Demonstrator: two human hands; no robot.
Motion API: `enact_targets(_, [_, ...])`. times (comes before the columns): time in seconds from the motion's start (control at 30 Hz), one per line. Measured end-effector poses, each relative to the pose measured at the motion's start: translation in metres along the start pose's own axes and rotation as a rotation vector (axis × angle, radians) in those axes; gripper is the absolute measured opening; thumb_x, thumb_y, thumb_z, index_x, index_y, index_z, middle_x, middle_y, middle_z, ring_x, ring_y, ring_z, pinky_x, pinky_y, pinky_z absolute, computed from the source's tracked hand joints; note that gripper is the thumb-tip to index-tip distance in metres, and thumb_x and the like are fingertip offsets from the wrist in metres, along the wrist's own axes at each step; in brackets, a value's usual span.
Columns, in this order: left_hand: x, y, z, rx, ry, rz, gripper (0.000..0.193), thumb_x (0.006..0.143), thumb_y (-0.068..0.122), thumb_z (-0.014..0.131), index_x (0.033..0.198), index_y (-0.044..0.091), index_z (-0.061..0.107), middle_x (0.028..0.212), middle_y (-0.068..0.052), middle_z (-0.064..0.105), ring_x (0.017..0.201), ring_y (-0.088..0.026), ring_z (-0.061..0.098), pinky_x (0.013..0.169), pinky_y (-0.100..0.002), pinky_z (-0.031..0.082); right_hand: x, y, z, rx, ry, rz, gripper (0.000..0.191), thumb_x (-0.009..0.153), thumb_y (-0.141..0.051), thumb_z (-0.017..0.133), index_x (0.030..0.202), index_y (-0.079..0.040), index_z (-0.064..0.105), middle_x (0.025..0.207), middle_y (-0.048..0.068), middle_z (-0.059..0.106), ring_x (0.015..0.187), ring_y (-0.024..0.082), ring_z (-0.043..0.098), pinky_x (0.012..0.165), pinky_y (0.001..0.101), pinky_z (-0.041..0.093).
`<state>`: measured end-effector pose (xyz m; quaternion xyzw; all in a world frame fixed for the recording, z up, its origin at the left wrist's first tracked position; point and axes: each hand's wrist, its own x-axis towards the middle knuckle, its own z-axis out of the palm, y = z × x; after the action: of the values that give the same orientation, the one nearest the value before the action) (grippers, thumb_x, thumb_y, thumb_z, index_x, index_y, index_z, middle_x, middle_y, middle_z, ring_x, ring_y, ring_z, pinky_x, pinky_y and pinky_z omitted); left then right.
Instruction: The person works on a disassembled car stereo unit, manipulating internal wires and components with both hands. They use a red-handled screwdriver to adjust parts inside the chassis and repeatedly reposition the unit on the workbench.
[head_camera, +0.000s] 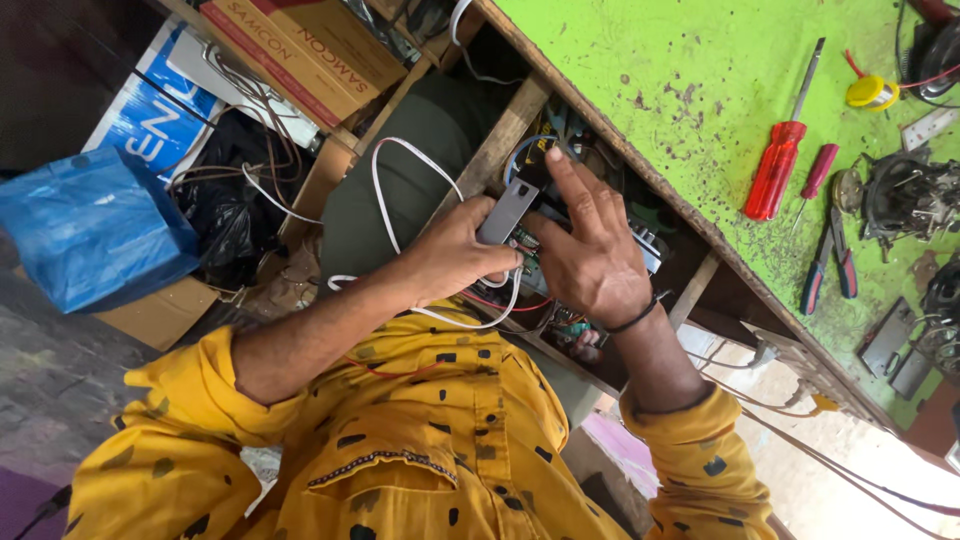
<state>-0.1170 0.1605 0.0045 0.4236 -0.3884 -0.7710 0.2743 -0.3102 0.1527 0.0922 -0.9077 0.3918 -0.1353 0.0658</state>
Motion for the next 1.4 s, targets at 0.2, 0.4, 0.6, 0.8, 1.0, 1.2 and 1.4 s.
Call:
enact_targets(0.2, [-0.004,-0.033,-0.013,-0.020,-0.017,0.039,0.038,0.079,0.011,0.072,0.112,-0.002,0.059,0.087,-0.007,0.067,0.072,-0.012,0.066,0.061,-0.027,0.056,-0.001,-0.012,0.034,-0.140,-0.034,-0.026,0.029,0.077,-0.007,0.073,0.105,-0.010,0.077,0.157,0.017,0.045,0.139,0.036,0.051,0.107,0.0502,0.046])
enact_targets(0.4, [-0.003,-0.050,-0.027,-0.010,-0.018,0.017,0.039,0.078,0.012,0.072,0.111,-0.002,0.058,0.086,-0.007,0.066,0.072,-0.011,0.066,0.062,-0.026,0.056,-0.006,-0.015,0.059,-0.138,0.031,-0.062,0.033,0.078,-0.006,0.072,0.109,-0.010,0.079,0.157,0.017,0.043,0.141,0.035,0.048,0.108,0.0509,0.046])
enact_targets(0.6, [-0.006,-0.058,-0.033,-0.010,-0.025,-0.026,0.041,0.076,0.012,0.071,0.111,-0.003,0.056,0.084,-0.008,0.066,0.070,-0.012,0.066,0.060,-0.027,0.056,-0.010,-0.017,0.076,-0.108,-0.051,-0.035,0.012,0.074,-0.007,0.074,0.084,-0.005,0.068,0.155,0.019,0.047,0.139,0.038,0.050,0.103,0.0515,0.048])
enact_targets(0.8, [-0.005,-0.067,-0.041,0.083,-0.014,-0.005,0.042,0.075,0.012,0.073,0.111,-0.005,0.058,0.081,-0.009,0.066,0.069,-0.013,0.064,0.059,-0.028,0.054,-0.014,-0.021,0.089,-0.093,0.029,-0.067,0.023,0.078,-0.009,0.073,0.101,-0.009,0.078,0.155,0.014,0.045,0.139,0.038,0.047,0.105,0.0520,0.046])
enact_targets(1.0, [-0.005,-0.080,-0.045,0.056,-0.004,-0.020,0.044,0.075,0.014,0.073,0.112,-0.004,0.057,0.083,-0.009,0.067,0.070,-0.013,0.066,0.060,-0.027,0.056,-0.017,-0.023,0.102,-0.069,0.010,-0.043,0.016,0.078,-0.006,0.073,0.094,-0.003,0.073,0.156,0.019,0.046,0.141,0.039,0.049,0.106,0.0526,0.049])
enact_targets(1.2, [-0.009,-0.085,-0.047,0.050,-0.013,-0.021,0.045,0.074,0.013,0.072,0.113,-0.005,0.057,0.084,-0.010,0.067,0.071,-0.014,0.067,0.061,-0.029,0.058,-0.023,-0.027,0.111,-0.117,-0.005,-0.048,0.018,0.077,-0.006,0.075,0.095,-0.006,0.074,0.155,0.016,0.047,0.140,0.038,0.049,0.105,0.0531,0.048])
enact_targets(1.4, [-0.009,-0.088,-0.049,0.147,0.004,-0.040,0.046,0.074,0.016,0.073,0.112,-0.005,0.058,0.083,-0.010,0.068,0.070,-0.015,0.067,0.060,-0.029,0.056,-0.026,-0.029,0.119,-0.101,0.020,-0.088,0.028,0.074,-0.007,0.072,0.101,-0.009,0.078,0.152,0.017,0.047,0.137,0.040,0.048,0.103,0.0538,0.047])
